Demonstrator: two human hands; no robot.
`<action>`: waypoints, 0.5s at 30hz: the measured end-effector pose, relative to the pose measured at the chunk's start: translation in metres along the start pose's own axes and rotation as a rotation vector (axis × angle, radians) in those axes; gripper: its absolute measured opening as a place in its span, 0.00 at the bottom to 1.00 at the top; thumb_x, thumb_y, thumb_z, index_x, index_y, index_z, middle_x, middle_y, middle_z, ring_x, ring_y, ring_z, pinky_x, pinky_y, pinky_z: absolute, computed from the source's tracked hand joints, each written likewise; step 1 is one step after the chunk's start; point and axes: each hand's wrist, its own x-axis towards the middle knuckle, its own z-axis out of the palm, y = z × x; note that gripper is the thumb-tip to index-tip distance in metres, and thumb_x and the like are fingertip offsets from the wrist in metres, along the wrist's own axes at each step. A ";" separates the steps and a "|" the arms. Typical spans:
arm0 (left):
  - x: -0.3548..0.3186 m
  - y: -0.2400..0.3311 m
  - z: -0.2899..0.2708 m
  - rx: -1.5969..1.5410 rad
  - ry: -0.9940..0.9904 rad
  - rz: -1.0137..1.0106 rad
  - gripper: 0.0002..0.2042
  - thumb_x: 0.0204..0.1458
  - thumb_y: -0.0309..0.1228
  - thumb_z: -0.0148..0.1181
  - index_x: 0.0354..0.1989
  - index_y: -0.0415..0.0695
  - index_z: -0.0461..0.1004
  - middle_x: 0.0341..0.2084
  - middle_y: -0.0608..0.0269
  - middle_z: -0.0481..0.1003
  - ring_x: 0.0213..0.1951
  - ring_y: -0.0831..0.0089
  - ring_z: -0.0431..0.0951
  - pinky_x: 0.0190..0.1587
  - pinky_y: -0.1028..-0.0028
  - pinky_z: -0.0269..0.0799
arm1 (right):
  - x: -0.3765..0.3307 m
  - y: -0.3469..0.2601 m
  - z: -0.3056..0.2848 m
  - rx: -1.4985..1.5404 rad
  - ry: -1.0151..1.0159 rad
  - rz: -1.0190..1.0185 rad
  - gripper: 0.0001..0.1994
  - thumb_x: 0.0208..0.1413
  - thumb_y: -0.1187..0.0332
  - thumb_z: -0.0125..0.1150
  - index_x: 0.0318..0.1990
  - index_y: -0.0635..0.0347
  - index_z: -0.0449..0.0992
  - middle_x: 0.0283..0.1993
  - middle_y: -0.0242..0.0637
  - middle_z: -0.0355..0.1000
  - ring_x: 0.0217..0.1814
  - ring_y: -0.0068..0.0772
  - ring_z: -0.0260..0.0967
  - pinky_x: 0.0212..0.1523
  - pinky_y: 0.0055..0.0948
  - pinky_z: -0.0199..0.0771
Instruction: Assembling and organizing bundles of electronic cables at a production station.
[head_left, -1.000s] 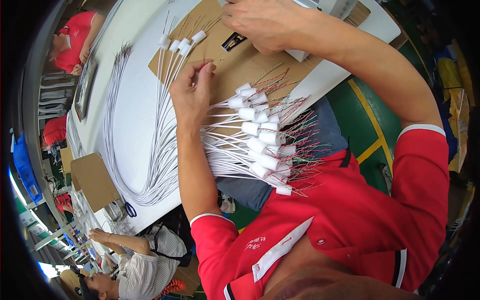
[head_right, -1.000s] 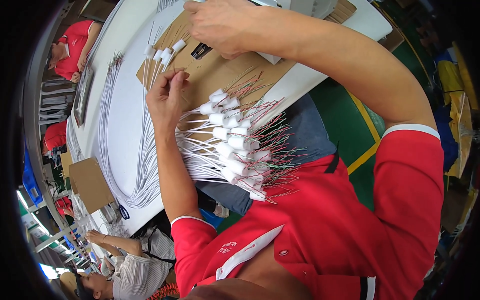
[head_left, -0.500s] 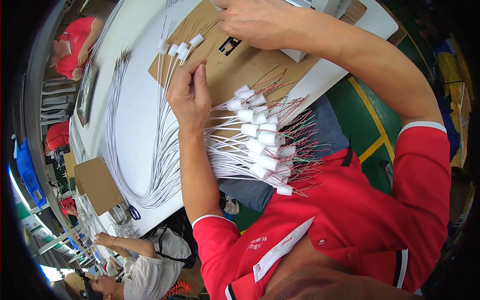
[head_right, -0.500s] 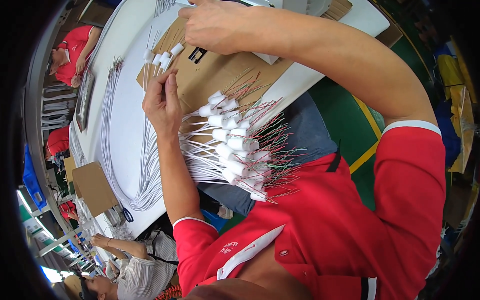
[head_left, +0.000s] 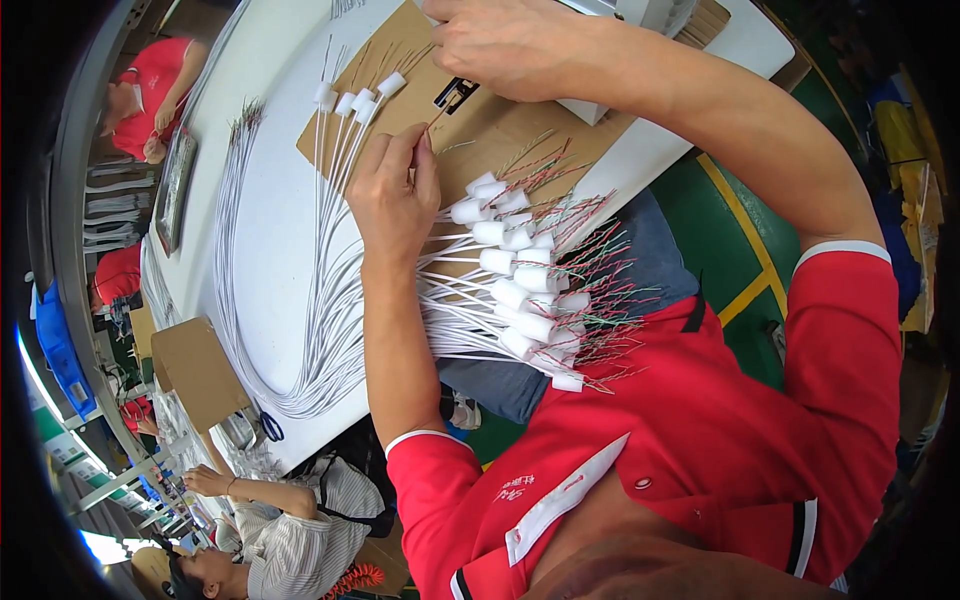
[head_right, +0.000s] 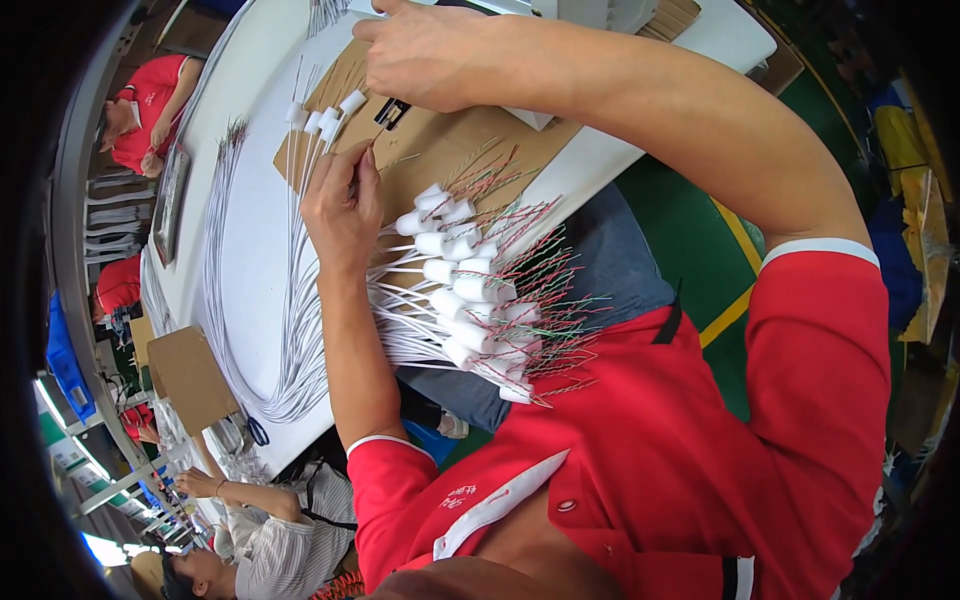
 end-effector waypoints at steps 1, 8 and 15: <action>0.000 -0.001 0.001 0.004 0.005 0.003 0.06 0.54 0.22 0.67 0.39 0.41 0.84 0.23 0.61 0.74 0.19 0.68 0.72 0.24 0.69 0.69 | 0.000 0.000 -0.001 -0.008 -0.014 0.004 0.10 0.52 0.70 0.57 0.34 0.63 0.85 0.41 0.44 0.82 0.60 0.46 0.71 0.68 0.58 0.60; 0.003 -0.001 0.004 0.014 0.004 0.004 0.04 0.55 0.23 0.66 0.38 0.41 0.83 0.24 0.59 0.76 0.21 0.65 0.75 0.26 0.67 0.71 | 0.000 0.001 0.005 -0.019 0.021 0.021 0.12 0.51 0.68 0.60 0.35 0.65 0.85 0.43 0.48 0.81 0.62 0.49 0.69 0.69 0.58 0.58; -0.001 0.001 -0.007 -0.015 -0.049 -0.048 0.05 0.59 0.23 0.64 0.41 0.37 0.82 0.28 0.54 0.80 0.26 0.63 0.79 0.31 0.69 0.74 | 0.003 0.001 0.004 0.205 0.155 0.240 0.18 0.42 0.61 0.62 0.38 0.67 0.79 0.41 0.53 0.76 0.55 0.53 0.68 0.64 0.54 0.59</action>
